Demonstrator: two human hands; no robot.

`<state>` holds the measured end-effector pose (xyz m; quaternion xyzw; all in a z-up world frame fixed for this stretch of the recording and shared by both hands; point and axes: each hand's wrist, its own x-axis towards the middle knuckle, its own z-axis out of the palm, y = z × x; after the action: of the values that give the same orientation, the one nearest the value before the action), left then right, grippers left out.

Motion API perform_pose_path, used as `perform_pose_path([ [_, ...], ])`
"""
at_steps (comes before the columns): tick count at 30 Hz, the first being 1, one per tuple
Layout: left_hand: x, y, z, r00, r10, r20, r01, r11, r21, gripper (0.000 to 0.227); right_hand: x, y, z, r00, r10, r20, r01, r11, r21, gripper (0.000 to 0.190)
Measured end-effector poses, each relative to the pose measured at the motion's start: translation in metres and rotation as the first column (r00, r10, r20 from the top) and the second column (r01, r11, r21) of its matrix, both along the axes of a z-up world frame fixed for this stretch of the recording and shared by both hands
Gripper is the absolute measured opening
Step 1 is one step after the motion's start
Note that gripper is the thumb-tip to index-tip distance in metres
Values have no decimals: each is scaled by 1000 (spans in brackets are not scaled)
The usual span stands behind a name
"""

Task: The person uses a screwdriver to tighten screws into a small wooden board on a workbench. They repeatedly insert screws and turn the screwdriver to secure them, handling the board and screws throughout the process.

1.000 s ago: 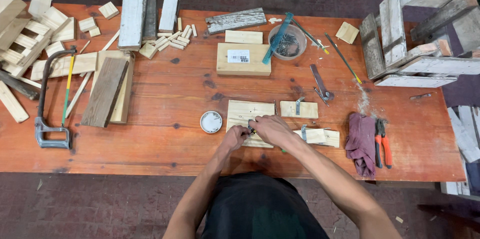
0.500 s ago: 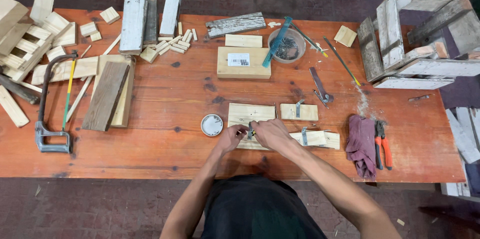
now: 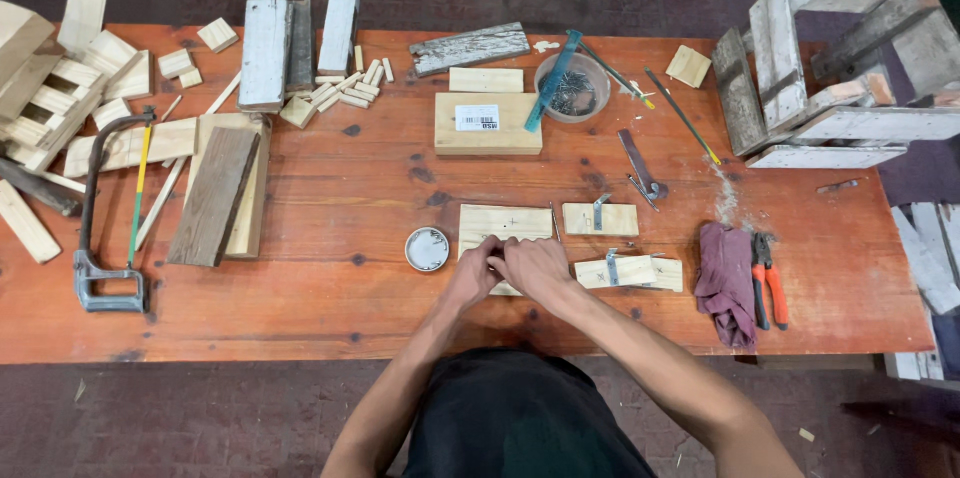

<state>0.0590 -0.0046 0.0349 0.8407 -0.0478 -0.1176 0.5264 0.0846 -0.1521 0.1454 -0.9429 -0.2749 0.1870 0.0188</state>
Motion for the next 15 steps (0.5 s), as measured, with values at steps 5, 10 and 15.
perform_pose_path([
  [5, 9, 12, 9, 995, -33, -89, 34, 999, 8, 18, -12, -2, 61, 990, 132, 40, -136, 983, 121, 33],
  [10, 8, 16, 26, 988, -111, -107, 97, 987, -125, 16, 3, -15, 5, 958, 246, 145, -262, 960, 103, 19],
  [15, 7, 21, 40, 974, -185, -133, 172, 980, -101, 16, 2, -8, 4, 975, 145, 170, -153, 988, 35, 35],
])
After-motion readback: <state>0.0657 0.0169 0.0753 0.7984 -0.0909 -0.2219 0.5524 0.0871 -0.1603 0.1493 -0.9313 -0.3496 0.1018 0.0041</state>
